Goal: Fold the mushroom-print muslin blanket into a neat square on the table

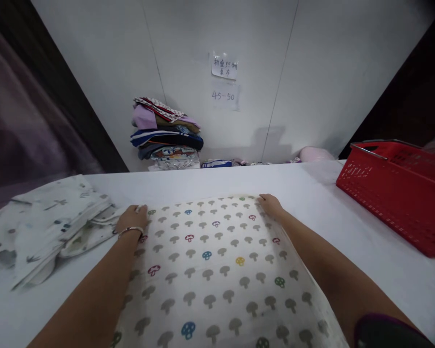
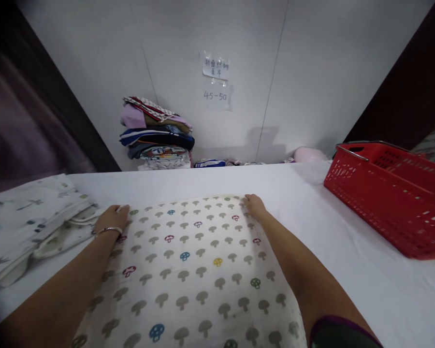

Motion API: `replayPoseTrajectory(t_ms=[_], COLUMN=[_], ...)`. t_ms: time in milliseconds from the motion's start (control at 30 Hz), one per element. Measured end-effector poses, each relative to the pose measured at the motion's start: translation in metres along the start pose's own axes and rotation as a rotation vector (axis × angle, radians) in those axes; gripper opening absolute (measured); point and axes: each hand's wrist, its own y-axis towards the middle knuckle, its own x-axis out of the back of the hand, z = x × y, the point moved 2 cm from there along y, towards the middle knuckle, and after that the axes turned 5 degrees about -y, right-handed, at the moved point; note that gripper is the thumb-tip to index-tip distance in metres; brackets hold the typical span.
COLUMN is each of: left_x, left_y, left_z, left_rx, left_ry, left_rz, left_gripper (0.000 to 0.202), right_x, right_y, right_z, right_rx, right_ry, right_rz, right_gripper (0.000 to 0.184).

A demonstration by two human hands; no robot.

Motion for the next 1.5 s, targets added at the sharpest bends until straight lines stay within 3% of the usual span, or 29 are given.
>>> replayPoseTrajectory(t_ms=[133, 267, 367, 433, 467, 500, 567, 633, 667, 733, 800, 900, 1033, 1133, 1367, 1500], left_x=[0.0, 0.005, 0.009, 0.003, -0.004, -0.015, -0.042, -0.068, -0.078, -0.092, -0.099, -0.102, -0.107, -0.109, -0.108, -0.109], left_y=[0.001, 0.007, -0.002, -0.028, -0.047, -0.069, -0.12, -0.169, -0.189, -0.216, -0.227, -0.226, -0.223, -0.226, -0.229, -0.229], left_z=[0.0, 0.001, -0.013, -0.036, -0.05, -0.066, -0.099, -0.128, -0.141, -0.163, -0.177, -0.185, -0.182, -0.18, -0.183, -0.18], left_rx=[0.015, -0.005, -0.126, -0.288, -0.38, -0.442, -0.424, -0.225, -0.098, 0.081, 0.189, 0.244, 0.236, 0.239, 0.205, 0.219], left_ry=[-0.018, -0.093, -0.138, -0.23, -0.329, -0.449, -0.711, -0.984, -1.117, -1.34, -1.478, -1.6, -1.66, -1.648, -1.63, -1.601], left_rz=[0.008, 0.015, -0.15, -0.252, -0.208, -0.094, 0.271, 0.618, 0.738, 0.926, 1.0, 0.931, 0.844, 0.845, 0.857, 0.852], left_gripper=[0.05, 0.046, 0.039, 0.03, 0.026, 0.024, 0.022, 0.029, 0.033, 0.035, 0.033, 0.023, 0.019, 0.018, 0.022, 0.021], right_x=[0.007, 0.016, 0.025, 0.029, 0.03, 0.03, 0.027, 0.024, 0.022, 0.02, 0.019, 0.018, 0.016, 0.015, 0.014, 0.01], right_y=[0.006, -0.001, -0.02, -0.036, -0.044, -0.051, -0.065, -0.075, -0.079, -0.086, -0.09, -0.094, -0.094, -0.093, -0.094, -0.087], right_z=[-0.002, 0.002, 0.013, 0.024, 0.03, 0.037, 0.048, 0.057, 0.06, 0.064, 0.065, 0.063, 0.058, 0.054, 0.051, 0.047], right_rx=[-0.055, -0.061, 0.026, 0.11, 0.149, 0.185, 0.241, 0.279, 0.298, 0.338, 0.377, 0.419, 0.453, 0.458, 0.512, 0.439], right_ry=[0.074, 0.199, 0.297, 0.296, 0.272, 0.243, 0.199, 0.173, 0.158, 0.119, 0.069, 0.05, 0.209, 0.288, 0.133, 0.238], right_rz=[0.066, 0.067, -0.019, -0.105, -0.145, -0.175, -0.215, -0.235, -0.242, -0.249, -0.243, -0.215, -0.13, -0.11, -0.172, -0.166], right_gripper=[0.022, 0.026, 0.024, 0.021, 0.02, 0.018, 0.017, 0.017, 0.017, 0.018, 0.016, 0.014, 0.018, 0.013, 0.016, 0.021])
